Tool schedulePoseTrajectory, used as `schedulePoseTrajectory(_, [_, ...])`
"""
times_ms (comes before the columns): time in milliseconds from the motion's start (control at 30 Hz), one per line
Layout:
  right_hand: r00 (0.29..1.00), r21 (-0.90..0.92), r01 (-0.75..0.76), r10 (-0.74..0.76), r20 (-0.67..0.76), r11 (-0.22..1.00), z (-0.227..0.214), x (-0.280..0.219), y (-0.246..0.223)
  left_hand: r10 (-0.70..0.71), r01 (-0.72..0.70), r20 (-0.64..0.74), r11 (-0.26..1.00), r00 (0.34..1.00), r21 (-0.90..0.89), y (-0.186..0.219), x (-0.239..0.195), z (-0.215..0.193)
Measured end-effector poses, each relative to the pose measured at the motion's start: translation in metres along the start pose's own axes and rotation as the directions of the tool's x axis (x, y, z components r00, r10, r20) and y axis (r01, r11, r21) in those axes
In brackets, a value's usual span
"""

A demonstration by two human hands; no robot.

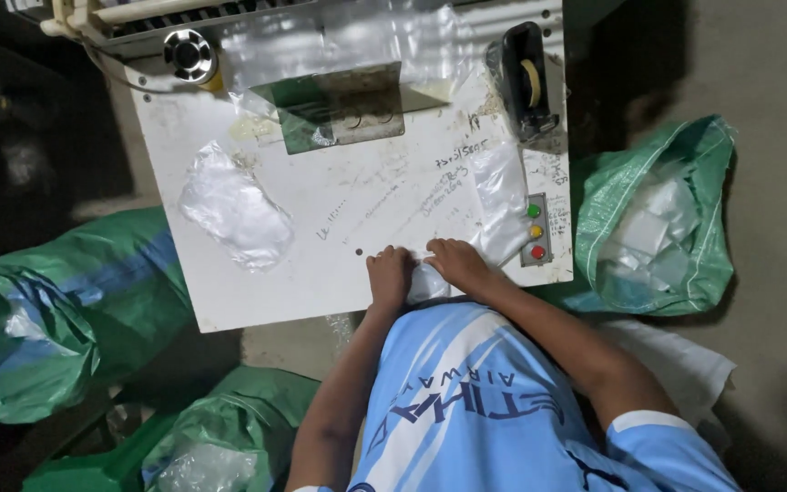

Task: Folding and taping plastic bags at a workstation.

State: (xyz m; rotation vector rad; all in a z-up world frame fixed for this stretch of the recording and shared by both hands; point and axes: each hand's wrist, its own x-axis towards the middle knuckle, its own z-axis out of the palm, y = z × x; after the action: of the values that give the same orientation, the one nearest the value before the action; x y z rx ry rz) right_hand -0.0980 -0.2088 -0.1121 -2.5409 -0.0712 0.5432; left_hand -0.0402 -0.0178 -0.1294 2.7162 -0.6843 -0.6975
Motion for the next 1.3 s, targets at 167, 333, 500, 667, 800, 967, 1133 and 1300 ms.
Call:
schedulePoseTrajectory(167, [0.996, 0.068, -0.092, 0.09, 0.027, 0.993, -0.006, 0.004, -0.007, -0.109, 0.115, 0.077, 0.991, 0.991, -0.074, 0.017, 0.01, -0.027])
schedulePoseTrajectory(333, [0.954, 0.271, -0.298, 0.286, 0.086, 0.915, -0.009, 0.012, 0.015, -0.165, 0.187, 0.089, 0.882, 0.982, -0.433, -0.005, 0.021, 0.005])
schedulePoseTrajectory(500, [0.703, 0.849, -0.216, 0.681, -0.208, 0.482, -0.106, 0.022, 0.039, -0.318, 0.231, 0.12, 0.34, 0.941, -0.912, 0.009, -0.006, -0.078])
schedulePoseTrajectory(667, [0.445, 0.583, -0.272, 0.637, -0.63, 0.766, -0.172, 0.058, 0.161, -0.279, -0.021, -0.249, 0.625, 0.927, -0.78, 0.032, -0.02, -0.121])
schedulePoseTrajectory(800, [0.748, 0.476, -0.267, 0.492, -0.446, 0.838, -0.205, 0.052, 0.183, -0.107, -0.159, -0.408, 0.809, 0.907, -0.566, 0.044, -0.016, -0.132])
schedulePoseTrajectory(967, [0.782, 0.326, 0.0, 0.203, -0.589, 0.945, -0.185, 0.006, 0.203, 0.01, -0.233, -0.457, 0.869, 0.89, -0.435, 0.043, -0.018, -0.113])
schedulePoseTrajectory(1133, [0.786, 0.28, -0.341, 0.436, -0.439, 0.897, -0.168, -0.011, 0.203, 0.158, -0.323, -0.491, 0.906, 0.857, -0.272, 0.049, -0.01, -0.089])
schedulePoseTrajectory(1300, [0.8, 0.31, -0.464, 0.543, -0.255, 0.83, -0.164, -0.027, 0.129, 0.332, -0.439, -0.464, 0.887, 0.822, -0.143, 0.059, -0.006, -0.077])
